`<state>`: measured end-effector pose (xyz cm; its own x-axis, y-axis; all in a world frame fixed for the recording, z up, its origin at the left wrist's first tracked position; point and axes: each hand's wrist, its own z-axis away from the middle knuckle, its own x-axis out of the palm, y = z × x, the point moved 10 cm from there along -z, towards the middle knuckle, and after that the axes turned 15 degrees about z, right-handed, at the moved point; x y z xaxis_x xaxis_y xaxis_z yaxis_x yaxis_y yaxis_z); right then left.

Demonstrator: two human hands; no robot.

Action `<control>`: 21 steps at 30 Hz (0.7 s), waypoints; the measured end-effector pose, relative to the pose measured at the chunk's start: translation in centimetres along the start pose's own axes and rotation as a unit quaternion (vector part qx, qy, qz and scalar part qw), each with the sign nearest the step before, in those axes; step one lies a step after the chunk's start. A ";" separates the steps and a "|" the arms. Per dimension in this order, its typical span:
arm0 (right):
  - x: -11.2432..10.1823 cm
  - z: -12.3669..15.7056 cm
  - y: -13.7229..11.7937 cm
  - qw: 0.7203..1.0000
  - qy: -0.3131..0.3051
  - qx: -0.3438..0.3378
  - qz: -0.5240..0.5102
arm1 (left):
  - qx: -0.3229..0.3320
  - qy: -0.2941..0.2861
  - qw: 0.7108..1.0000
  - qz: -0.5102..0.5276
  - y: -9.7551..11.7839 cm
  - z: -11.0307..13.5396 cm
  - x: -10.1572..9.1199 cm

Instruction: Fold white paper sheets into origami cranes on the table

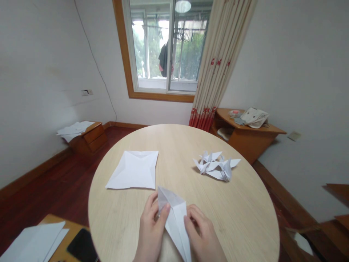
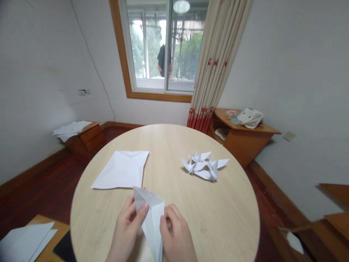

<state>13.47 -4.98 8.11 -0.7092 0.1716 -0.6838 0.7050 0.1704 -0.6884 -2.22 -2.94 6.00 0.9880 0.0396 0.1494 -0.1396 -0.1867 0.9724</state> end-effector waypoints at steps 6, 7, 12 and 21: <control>0.1 0.9 -1.2 0.958 0.160 -0.090 0.220 | 0.269 -0.030 0.942 -0.197 4.0 1.9 1.6; 0.6 1.1 -1.7 0.955 0.156 -0.113 0.227 | 0.298 -0.029 0.929 -0.217 4.4 2.3 1.8; 1.0 0.5 -2.2 0.965 0.080 -0.120 0.219 | 0.260 -0.026 0.937 -0.232 4.5 2.1 1.5; -0.6 -3.7 2.0 0.936 -0.340 -0.036 0.085 | -0.194 -0.184 0.951 0.153 -2.9 -0.5 2.8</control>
<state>15.29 -1.11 8.04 -0.4060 -0.4504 -0.7951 0.7890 0.2663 -0.5537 0.88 -1.84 3.63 0.8442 -0.3170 0.4322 -0.3671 0.2454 0.8972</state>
